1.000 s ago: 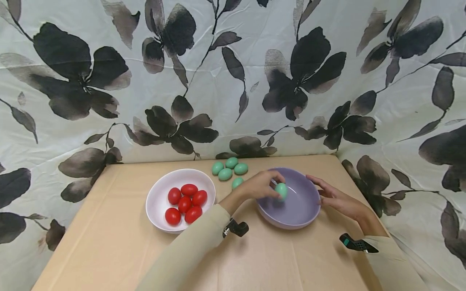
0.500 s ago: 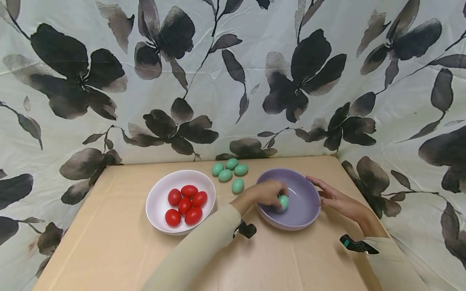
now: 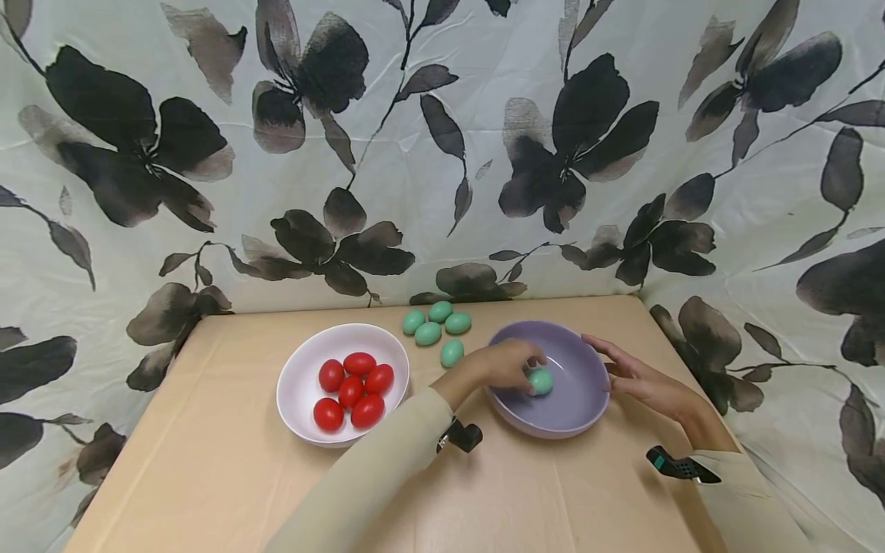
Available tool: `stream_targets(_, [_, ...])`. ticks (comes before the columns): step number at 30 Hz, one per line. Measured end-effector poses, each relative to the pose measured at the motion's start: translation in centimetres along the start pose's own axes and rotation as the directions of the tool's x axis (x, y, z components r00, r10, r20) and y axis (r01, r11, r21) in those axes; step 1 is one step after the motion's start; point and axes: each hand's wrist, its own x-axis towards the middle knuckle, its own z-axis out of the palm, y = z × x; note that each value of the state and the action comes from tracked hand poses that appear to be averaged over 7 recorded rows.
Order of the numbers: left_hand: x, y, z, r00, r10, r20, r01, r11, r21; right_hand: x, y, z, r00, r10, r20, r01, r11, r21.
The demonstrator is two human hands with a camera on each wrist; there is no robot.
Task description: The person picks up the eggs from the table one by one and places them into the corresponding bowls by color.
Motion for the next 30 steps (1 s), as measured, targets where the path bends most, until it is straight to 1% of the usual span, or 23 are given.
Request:
stream_targets(3, [-0.6, -0.6, -0.8, 0.999, 0.013, -0.035, -0.015, 0.998, -0.060, 0.1, 0.1, 0.0, 1.000, -0.011, 0.003, 0.011, 1.000, -0.007])
stream_targets(6, [-1.3, -1.4, -1.7, 0.996, 0.021, -0.082, -0.033, 0.989, -0.145, 0.1, 0.1, 0.0, 1.000, -0.017, 0.001, 0.017, 1.000, -0.021])
stream_targets(10, [-2.5, -2.6, -2.7, 0.988, 0.028, -0.154, -0.069, 0.961, -0.267, 0.1, 0.0, 0.1, 1.000, -0.018, -0.004, 0.018, 0.999, -0.038])
stream_targets(13, [-3.3, -3.5, -3.5, 0.981, 0.023, -0.195, -0.088, 0.939, -0.332, 0.1, 0.0, 0.1, 0.999, -0.031, -0.007, 0.031, 0.998, -0.046])
stream_targets(17, [-4.3, -4.6, -4.6, 0.970, -0.004, -0.242, -0.085, 0.931, -0.355, -0.1, 0.0, 0.2, 0.999, -0.043, -0.009, 0.042, 0.998, -0.048])
stream_targets(22, [-5.4, -5.7, -5.7, 0.951, -0.056, -0.304, -0.063, 0.928, -0.368, -0.3, -0.1, 0.2, 0.999, -0.026, -0.018, 0.026, 0.999, -0.047])
stream_targets(27, [-6.2, -7.2, -6.3, 0.929, -0.101, -0.357, -0.045, 0.925, -0.378, -0.5, 0.0, 0.2, 0.999, -0.030, -0.014, 0.029, 0.999, -0.031])
stream_targets(30, [-6.6, -8.0, -6.6, 0.917, -0.145, -0.372, -0.016, 0.917, -0.398, -0.5, 0.1, 0.2, 0.999, -0.035, -0.008, 0.035, 0.999, -0.026])
